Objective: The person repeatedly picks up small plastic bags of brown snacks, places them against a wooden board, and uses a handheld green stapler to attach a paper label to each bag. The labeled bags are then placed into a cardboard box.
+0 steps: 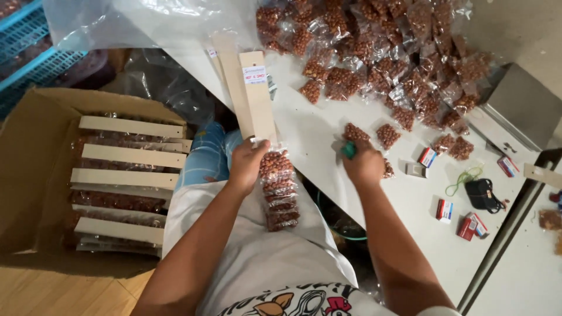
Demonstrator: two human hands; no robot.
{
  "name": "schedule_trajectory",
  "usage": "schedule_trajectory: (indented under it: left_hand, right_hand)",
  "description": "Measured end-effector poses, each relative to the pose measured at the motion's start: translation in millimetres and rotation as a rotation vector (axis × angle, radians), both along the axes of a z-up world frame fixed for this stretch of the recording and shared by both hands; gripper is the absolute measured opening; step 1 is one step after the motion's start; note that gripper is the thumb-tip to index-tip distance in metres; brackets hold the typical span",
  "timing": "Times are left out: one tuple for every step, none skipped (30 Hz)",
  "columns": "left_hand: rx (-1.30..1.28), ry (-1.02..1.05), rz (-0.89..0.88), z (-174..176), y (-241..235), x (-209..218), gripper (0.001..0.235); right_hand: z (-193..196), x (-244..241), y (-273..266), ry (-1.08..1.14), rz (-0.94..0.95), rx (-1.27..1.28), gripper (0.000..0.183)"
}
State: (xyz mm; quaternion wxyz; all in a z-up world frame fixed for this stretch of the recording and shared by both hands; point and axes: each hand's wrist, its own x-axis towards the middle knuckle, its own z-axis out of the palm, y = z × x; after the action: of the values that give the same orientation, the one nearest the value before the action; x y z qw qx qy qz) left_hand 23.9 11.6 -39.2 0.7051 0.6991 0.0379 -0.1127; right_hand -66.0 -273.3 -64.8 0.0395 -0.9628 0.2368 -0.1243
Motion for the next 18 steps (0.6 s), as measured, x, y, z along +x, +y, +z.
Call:
schedule_trajectory:
  left_hand:
    - [-0.003,-0.001,0.011,-4.8,-3.1,1.0,0.034]
    - [0.025,-0.016,-0.010,-9.6,-6.1,2.1,0.034]
    - [0.055,-0.029,-0.030,-15.4,-7.9,0.9,0.035]
    - [0.054,-0.026,-0.017,-16.1,-12.4,2.6,0.035]
    - [0.034,-0.038,-0.046,-17.2,-16.0,3.1,0.037]
    - [0.014,-0.049,-0.076,-18.2,-19.9,3.6,0.041]
    - [0.015,-0.049,-0.068,-8.2,-18.4,1.9,0.041]
    - [0.020,-0.044,-0.092,2.2,-17.2,0.1,0.041]
    - [0.026,-0.039,-0.119,12.9,-16.1,-1.6,0.041]
    - [0.028,-0.039,-0.114,15.6,-16.7,-4.2,0.041]
    - [-0.094,-0.049,-0.129,18.5,-17.8,-5.9,0.030]
    - [-0.215,-0.059,-0.144,21.4,-19.0,-7.6,0.023]
    - [-0.215,-0.060,-0.142,20.9,-16.1,-8.0,0.023]
    - [-0.226,-0.056,-0.143,20.3,-13.1,-8.2,0.034]
    - [-0.236,-0.052,-0.141,19.5,-8.8,-8.3,0.047]
    - [-0.234,-0.053,-0.136,21.3,-9.5,-10.4,0.047]
    - [-0.231,-0.078,-0.130,22.8,-10.8,-13.0,0.043]
    - [-0.227,-0.103,-0.123,24.2,-12.3,-15.5,0.039]
  right_hand:
    - [1.5,0.6,-10.5,-0.001,0.011,-0.003,0.041]
    - [3.1,1.3,-20.8,-0.083,0.032,0.196,0.043]
    - [3.4,0.6,-30.2,-0.160,0.054,0.397,0.045]
    - [31.1,1.5,-21.0,-0.155,0.067,0.397,0.045]
    - [58.0,0.4,-10.9,-0.138,0.128,0.566,0.033]
    - [85.1,-0.7,-1.2,-0.120,0.189,0.735,0.023]
    - [106.8,2.0,16.5,-0.117,0.196,0.737,0.023]
    - [128.8,4.2,33.8,-0.124,0.315,0.867,0.024]
    - [151.0,5.7,51.3,-0.133,0.432,0.996,0.025]
    - [150.3,13.9,63.3,-0.131,0.437,0.998,0.025]
    - [149.9,22.3,75.2,-0.103,0.376,0.985,0.022]
    - [149.6,30.7,87.1,-0.074,0.315,0.971,0.020]
    - [138.4,38.2,89.6,-0.074,0.318,0.971,0.020]
    - [127.1,45.9,92.3,-0.040,0.204,0.952,0.020]
    - [115.4,54.2,96.2,-0.004,0.092,0.932,0.020]
    - [112.1,56.1,96.1,-0.003,0.097,0.933,0.020]
    - [108.5,57.2,95.5,0.005,0.067,0.928,0.021]
    - [104.7,58.5,94.6,0.012,0.036,0.923,0.022]
